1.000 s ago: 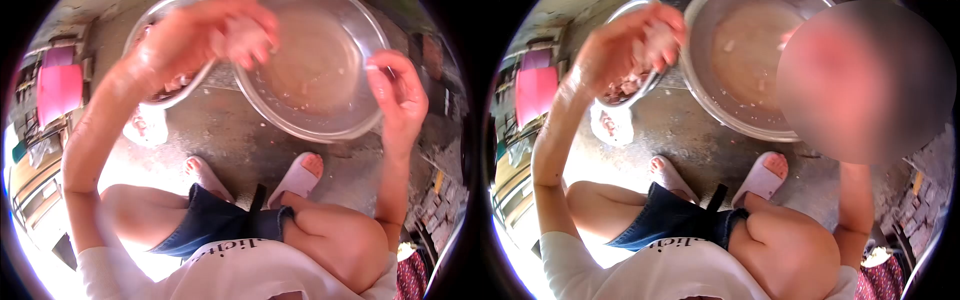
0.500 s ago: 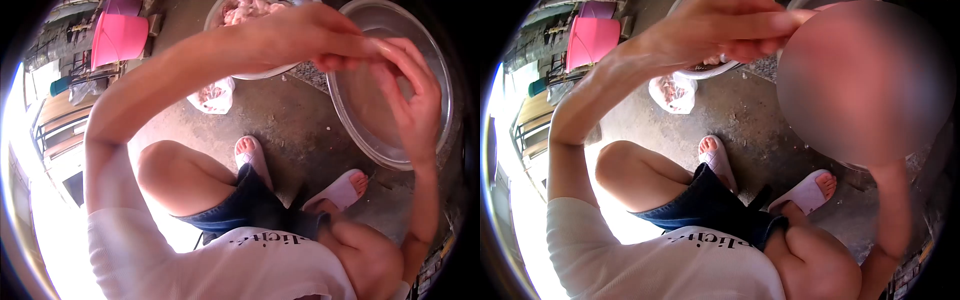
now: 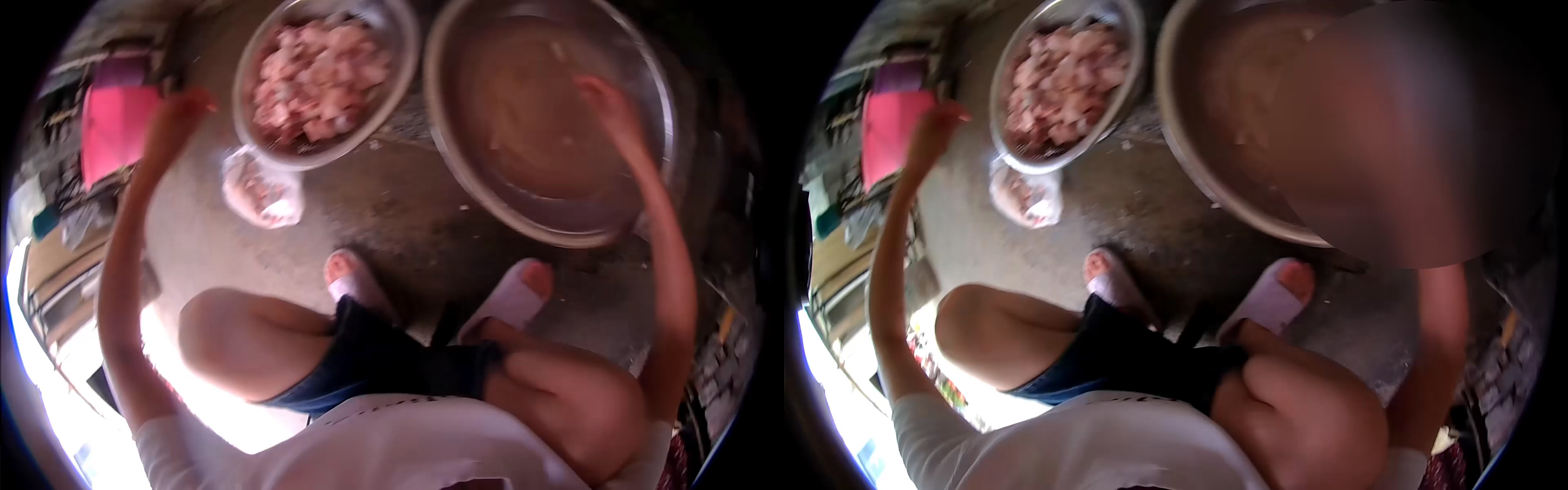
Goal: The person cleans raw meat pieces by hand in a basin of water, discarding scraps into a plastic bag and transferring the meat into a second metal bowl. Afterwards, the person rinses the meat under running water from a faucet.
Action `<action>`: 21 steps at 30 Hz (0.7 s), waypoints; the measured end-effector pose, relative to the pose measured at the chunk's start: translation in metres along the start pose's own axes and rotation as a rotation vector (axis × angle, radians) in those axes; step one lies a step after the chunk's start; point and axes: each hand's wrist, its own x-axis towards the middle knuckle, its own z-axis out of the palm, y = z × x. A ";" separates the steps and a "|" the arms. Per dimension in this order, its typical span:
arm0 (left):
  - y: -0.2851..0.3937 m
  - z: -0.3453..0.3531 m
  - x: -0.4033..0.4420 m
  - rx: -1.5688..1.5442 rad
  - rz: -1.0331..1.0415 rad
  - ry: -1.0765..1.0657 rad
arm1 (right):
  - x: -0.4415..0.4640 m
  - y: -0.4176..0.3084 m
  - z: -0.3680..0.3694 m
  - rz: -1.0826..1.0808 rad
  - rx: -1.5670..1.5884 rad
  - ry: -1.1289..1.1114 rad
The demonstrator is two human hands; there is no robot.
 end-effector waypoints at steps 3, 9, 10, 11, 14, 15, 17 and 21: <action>0.136 -0.034 0.040 -0.255 0.092 0.183 | 0.032 -0.007 0.008 -0.094 -0.336 0.132; 0.284 0.108 0.085 -0.059 0.510 -0.354 | 0.060 -0.007 0.040 -0.056 -0.319 0.169; 0.294 0.138 0.086 -0.021 0.480 -0.381 | 0.053 -0.013 0.033 -0.053 -0.317 0.091; 0.302 0.164 0.088 0.016 0.450 -0.412 | 0.044 -0.015 0.029 -0.049 -0.313 0.010; 0.319 0.202 0.083 0.081 0.438 -0.511 | 0.013 -0.016 0.039 0.008 -0.172 -0.177; 0.316 0.215 0.081 0.047 0.494 -0.476 | -0.003 -0.025 0.036 0.007 -0.131 -0.231; 0.308 0.233 0.080 -0.022 0.600 -0.399 | -0.032 -0.039 0.042 -0.043 -0.058 -0.262; 0.302 0.221 0.085 -0.212 0.478 -0.761 | -0.060 -0.058 0.074 -0.253 0.213 -0.178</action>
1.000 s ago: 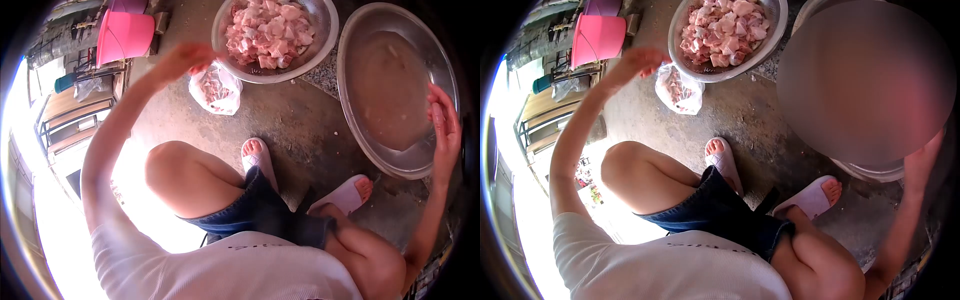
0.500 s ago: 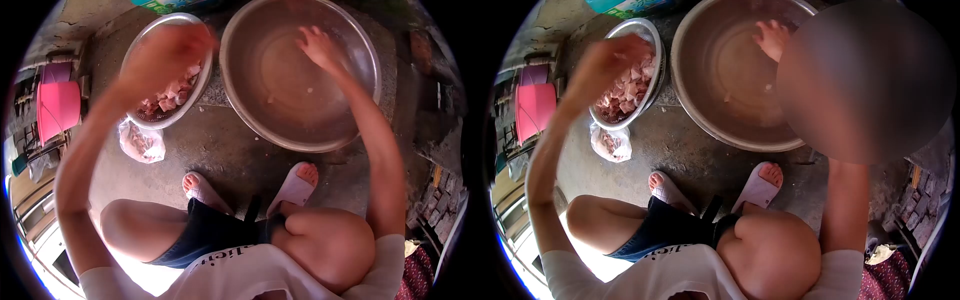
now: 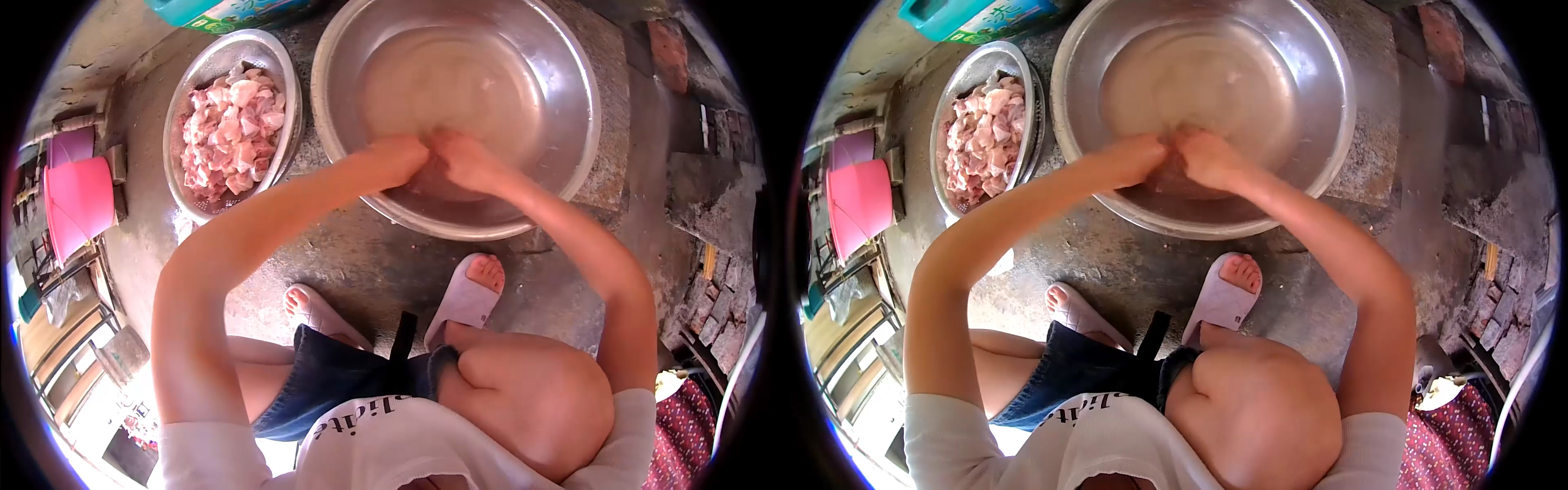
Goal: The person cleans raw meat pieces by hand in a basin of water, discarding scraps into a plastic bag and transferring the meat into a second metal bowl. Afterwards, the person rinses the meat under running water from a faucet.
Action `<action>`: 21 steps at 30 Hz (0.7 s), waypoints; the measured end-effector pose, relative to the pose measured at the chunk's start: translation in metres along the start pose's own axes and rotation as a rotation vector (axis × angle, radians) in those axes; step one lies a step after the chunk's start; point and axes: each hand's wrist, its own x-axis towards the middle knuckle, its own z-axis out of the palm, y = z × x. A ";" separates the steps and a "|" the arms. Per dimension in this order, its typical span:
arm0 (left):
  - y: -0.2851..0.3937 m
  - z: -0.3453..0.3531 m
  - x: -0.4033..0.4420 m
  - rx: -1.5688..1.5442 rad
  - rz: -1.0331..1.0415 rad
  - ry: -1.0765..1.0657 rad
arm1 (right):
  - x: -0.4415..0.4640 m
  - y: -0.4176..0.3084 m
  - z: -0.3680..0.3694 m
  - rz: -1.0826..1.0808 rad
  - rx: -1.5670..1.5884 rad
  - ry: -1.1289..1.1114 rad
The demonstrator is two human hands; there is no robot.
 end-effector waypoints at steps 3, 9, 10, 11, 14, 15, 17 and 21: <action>-0.003 -0.027 -0.016 -0.152 -0.040 -0.047 | -0.009 -0.009 0.013 -0.080 0.046 -0.172; 0.008 -0.029 -0.028 -1.395 -0.187 -0.012 | -0.024 -0.092 -0.059 -0.002 0.430 -0.018; 0.021 -0.025 -0.029 -1.595 -0.172 -0.106 | -0.025 -0.104 -0.063 -0.145 0.393 0.117; 0.030 -0.022 -0.031 -1.792 -0.153 -0.206 | -0.024 -0.108 -0.065 -0.228 0.352 0.113; 0.035 -0.019 -0.042 -1.857 -0.186 -0.134 | -0.016 -0.090 -0.070 -0.437 0.344 0.093; 0.029 -0.019 -0.045 -1.807 -0.007 -0.213 | -0.016 -0.077 -0.074 -0.174 0.762 0.020; 0.016 -0.020 -0.045 -1.719 -0.050 -0.191 | 0.007 -0.025 -0.101 0.147 0.390 0.259; 0.011 -0.028 -0.055 -1.614 -0.097 -0.012 | 0.035 0.044 -0.079 0.454 -0.339 0.266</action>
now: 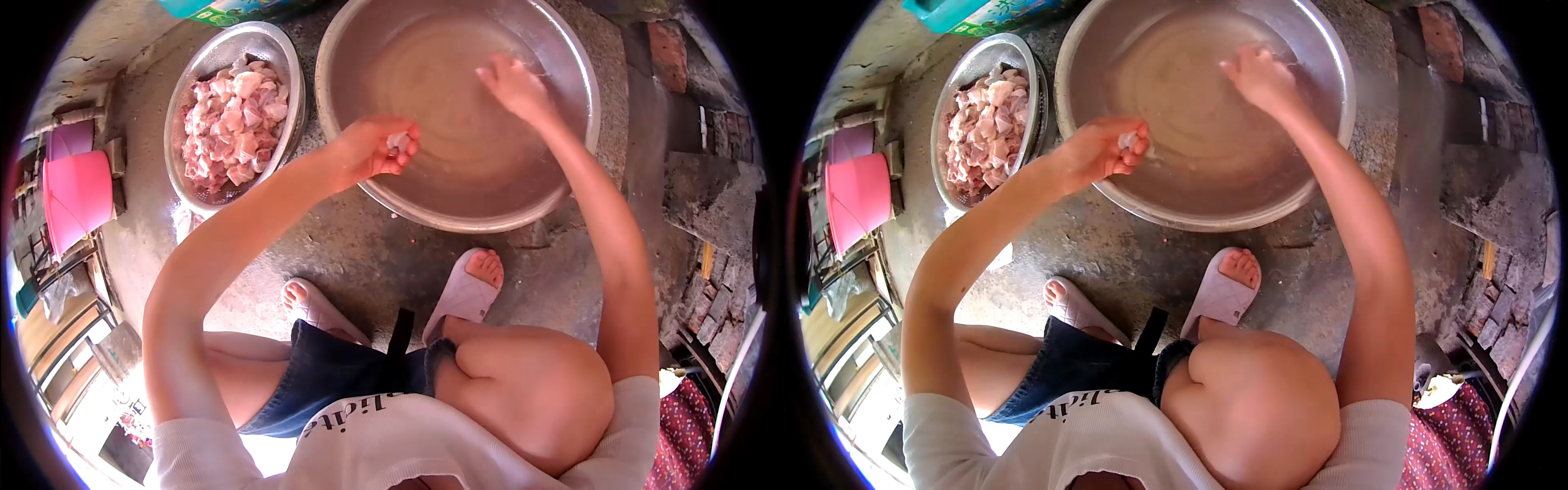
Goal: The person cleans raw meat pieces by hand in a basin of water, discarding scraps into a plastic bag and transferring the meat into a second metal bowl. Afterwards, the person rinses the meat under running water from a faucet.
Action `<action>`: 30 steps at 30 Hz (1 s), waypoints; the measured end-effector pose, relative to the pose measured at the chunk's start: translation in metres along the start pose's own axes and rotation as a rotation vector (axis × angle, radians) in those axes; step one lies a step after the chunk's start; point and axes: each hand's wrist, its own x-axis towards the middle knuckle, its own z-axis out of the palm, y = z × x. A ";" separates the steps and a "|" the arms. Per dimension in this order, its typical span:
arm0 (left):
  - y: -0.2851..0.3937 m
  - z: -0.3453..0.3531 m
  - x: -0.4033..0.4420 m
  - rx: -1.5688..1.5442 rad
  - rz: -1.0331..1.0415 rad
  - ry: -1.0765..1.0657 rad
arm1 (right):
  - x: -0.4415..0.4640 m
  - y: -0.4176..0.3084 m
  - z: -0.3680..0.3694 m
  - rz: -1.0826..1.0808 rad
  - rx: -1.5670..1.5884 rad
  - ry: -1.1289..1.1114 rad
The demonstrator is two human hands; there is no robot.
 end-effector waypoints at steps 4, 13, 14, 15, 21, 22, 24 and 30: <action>0.005 -0.009 -0.003 0.014 0.145 0.124 | -0.003 -0.035 0.043 -0.354 -0.035 -0.070; 0.001 -0.014 0.043 0.658 0.260 0.323 | -0.100 -0.060 0.042 -0.512 0.153 -0.356; 0.002 -0.018 0.055 0.670 0.255 0.328 | -0.104 -0.059 0.036 -0.497 0.142 -0.408; 0.003 -0.020 0.067 0.680 0.250 0.335 | -0.106 -0.058 0.028 -0.482 0.129 -0.461; 0.042 0.002 0.134 0.898 0.556 0.619 | -0.118 -0.061 -0.021 -0.356 0.423 -0.595; 0.046 0.003 0.153 0.920 0.693 0.677 | -0.118 -0.064 -0.033 -0.297 0.534 -0.607; 0.048 0.006 0.193 1.026 0.828 0.579 | -0.119 -0.062 -0.043 -0.215 0.672 -0.521; 0.012 0.049 0.246 1.564 1.042 0.496 | -0.118 -0.037 -0.076 -0.029 0.897 -0.313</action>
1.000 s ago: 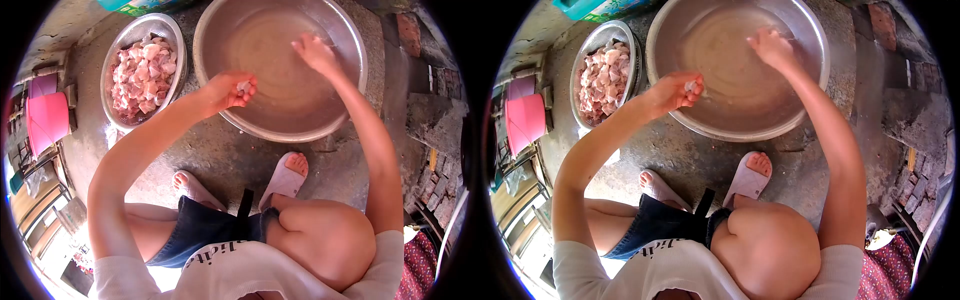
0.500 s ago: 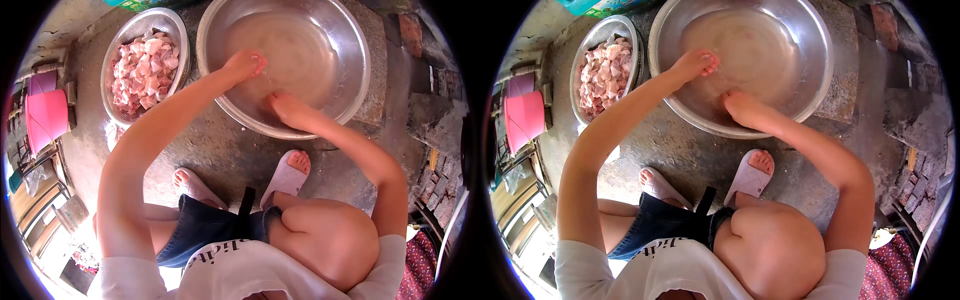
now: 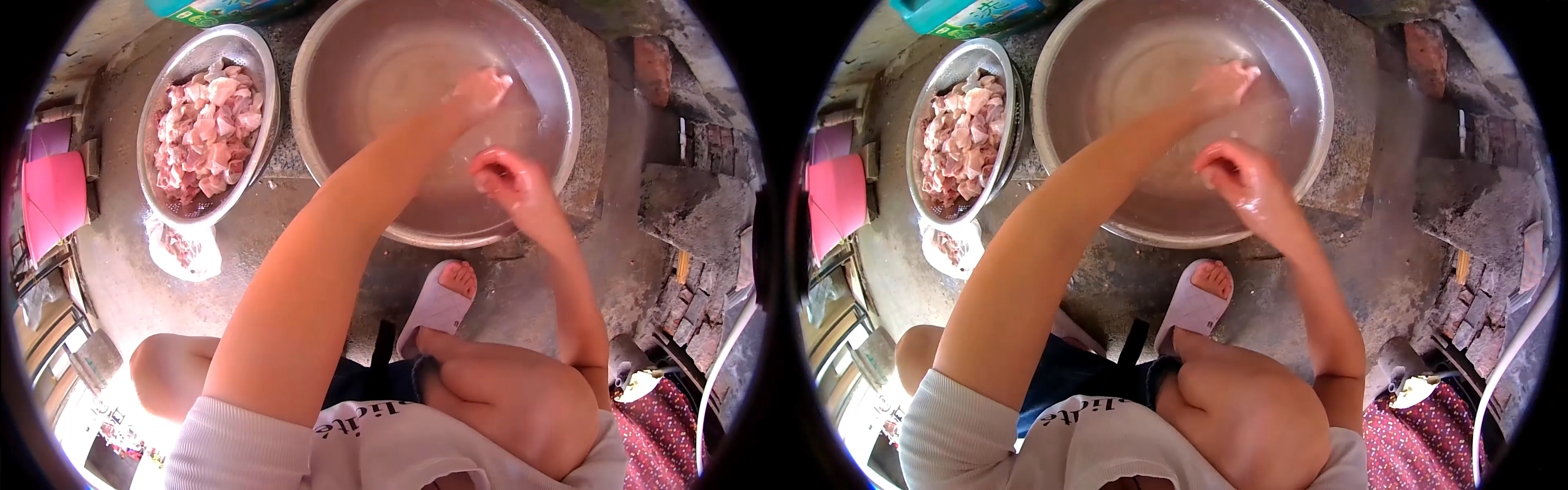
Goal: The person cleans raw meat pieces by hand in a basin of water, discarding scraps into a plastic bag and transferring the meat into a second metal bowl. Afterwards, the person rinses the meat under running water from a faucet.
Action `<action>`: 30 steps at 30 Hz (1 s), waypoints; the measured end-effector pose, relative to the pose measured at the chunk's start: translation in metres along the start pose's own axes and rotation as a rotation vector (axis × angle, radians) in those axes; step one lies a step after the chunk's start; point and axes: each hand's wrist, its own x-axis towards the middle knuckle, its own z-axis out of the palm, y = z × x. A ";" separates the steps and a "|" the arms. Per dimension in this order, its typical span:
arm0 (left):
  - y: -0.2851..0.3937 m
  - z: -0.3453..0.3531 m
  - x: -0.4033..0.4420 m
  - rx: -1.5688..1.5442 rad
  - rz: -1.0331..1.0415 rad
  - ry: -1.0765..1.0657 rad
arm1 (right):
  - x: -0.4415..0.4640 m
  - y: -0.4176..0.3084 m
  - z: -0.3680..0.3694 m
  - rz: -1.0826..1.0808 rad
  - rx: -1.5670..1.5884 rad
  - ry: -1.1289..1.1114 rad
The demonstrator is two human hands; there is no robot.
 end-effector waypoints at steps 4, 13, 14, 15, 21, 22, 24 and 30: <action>0.018 -0.016 -0.038 0.072 0.263 -0.227 | -0.004 0.006 -0.031 0.048 0.120 0.178; 0.075 -0.157 -0.106 -1.612 -1.031 -0.624 | -0.007 -0.021 -0.006 -0.248 0.073 0.122; 0.081 -0.172 -0.107 -1.696 -1.164 -0.516 | -0.001 -0.014 -0.008 -0.291 -0.173 0.164; 0.076 -0.182 -0.112 -1.628 -1.149 -0.506 | 0.008 -0.005 -0.016 -0.272 -0.206 0.228; 0.032 -0.266 -0.137 -1.242 -1.015 -0.452 | 0.058 0.041 -0.044 -0.124 -0.425 0.194; 0.031 -0.273 -0.137 -1.181 -1.006 -0.415 | 0.068 0.047 -0.040 -0.142 -0.488 0.182; 0.036 -0.283 -0.137 -1.104 -0.979 -0.346 | 0.086 0.066 -0.033 -0.138 -0.542 0.101; 0.021 -0.279 -0.146 -0.955 -0.855 -0.400 | 0.081 0.085 0.028 -0.259 -0.854 -0.203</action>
